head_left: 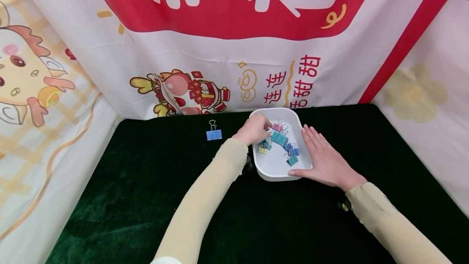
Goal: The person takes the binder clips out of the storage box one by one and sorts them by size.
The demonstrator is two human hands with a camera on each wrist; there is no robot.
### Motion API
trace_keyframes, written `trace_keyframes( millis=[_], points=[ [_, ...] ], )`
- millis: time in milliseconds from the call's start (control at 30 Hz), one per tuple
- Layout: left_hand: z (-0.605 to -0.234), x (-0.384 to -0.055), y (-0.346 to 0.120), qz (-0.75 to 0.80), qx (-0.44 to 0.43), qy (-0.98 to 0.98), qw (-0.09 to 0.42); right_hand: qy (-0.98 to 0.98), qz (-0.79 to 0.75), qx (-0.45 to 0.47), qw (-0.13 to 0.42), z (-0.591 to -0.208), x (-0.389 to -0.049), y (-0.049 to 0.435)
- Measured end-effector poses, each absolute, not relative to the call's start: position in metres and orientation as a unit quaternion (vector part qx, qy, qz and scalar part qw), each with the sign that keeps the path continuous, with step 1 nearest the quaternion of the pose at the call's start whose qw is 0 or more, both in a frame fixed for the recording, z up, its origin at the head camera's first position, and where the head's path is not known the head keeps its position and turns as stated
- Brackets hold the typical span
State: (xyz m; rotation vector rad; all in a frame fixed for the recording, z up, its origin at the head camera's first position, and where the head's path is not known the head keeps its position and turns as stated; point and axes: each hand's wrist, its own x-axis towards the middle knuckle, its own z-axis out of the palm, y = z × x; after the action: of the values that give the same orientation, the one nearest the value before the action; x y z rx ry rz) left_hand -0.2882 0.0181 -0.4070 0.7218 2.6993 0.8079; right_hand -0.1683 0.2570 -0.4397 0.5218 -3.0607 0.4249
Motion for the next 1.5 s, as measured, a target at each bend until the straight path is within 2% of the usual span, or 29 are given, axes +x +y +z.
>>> trace_keyframes(
  millis=[433,967,1500],
  points=[
    [-0.413,-0.289,0.013,0.316,0.263,0.905,0.112,-0.976,0.134,0.17,0.002,-0.441,-0.17,0.257],
    [-0.4,-0.286,0.006,0.329,0.303,0.881,0.156,-0.976,0.135,0.171,0.004,-0.441,-0.17,0.258],
    [-0.403,-0.284,-0.002,0.382,0.29,0.865,0.146,-0.977,0.136,0.167,-0.006,-0.442,-0.17,0.258]
  ],
)
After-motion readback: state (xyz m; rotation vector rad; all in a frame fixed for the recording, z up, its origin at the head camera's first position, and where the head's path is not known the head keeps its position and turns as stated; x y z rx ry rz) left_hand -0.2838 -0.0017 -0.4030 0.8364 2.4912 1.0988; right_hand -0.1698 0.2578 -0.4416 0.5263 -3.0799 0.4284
